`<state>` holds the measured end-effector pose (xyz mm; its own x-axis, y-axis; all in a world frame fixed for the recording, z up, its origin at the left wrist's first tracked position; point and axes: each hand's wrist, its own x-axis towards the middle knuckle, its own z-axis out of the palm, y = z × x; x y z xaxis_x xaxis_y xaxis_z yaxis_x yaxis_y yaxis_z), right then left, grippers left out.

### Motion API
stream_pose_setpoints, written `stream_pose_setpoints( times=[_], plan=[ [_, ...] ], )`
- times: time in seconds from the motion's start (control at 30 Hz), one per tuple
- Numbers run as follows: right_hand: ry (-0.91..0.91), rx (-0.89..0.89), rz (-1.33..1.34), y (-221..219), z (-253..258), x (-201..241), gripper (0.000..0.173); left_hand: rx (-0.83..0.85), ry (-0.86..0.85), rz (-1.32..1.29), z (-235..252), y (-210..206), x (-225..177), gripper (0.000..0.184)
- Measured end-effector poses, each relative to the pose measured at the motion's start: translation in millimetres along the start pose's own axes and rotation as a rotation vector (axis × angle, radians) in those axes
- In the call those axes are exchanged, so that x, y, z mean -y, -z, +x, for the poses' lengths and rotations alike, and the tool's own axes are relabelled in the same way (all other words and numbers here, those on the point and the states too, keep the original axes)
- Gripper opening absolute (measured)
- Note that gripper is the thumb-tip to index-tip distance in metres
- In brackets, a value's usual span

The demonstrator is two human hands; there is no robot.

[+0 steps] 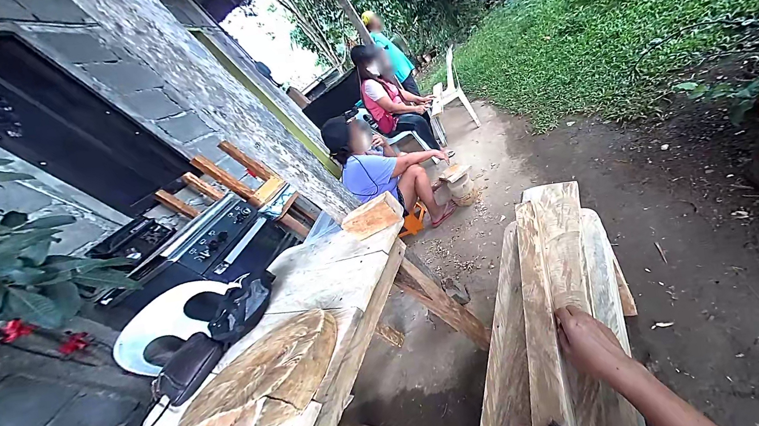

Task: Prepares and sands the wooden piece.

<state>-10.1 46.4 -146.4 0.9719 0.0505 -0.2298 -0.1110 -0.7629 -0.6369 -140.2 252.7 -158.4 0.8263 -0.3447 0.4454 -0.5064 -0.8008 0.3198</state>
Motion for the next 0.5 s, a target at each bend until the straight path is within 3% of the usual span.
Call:
stream_pose_setpoints(
  times=[0.2, 0.4, 0.5],
  plan=[
    [-0.004, 0.002, 0.008, 1.0, -0.9, 1.4, 0.039, -0.015, -0.027, 0.072, 93.5, -34.6, 12.5, 0.023],
    [-0.001, 0.000, 0.008, 0.0, 0.6, -0.7, 0.039, 0.284, 0.165, 0.158, 203.3, -59.3, 5.6, 0.031],
    [-0.004, -0.008, 0.007, -1.1, 0.0, 0.6, 0.038, 0.340, 0.246, 0.186, 247.9, -72.4, 4.6, 0.033]
  ],
)
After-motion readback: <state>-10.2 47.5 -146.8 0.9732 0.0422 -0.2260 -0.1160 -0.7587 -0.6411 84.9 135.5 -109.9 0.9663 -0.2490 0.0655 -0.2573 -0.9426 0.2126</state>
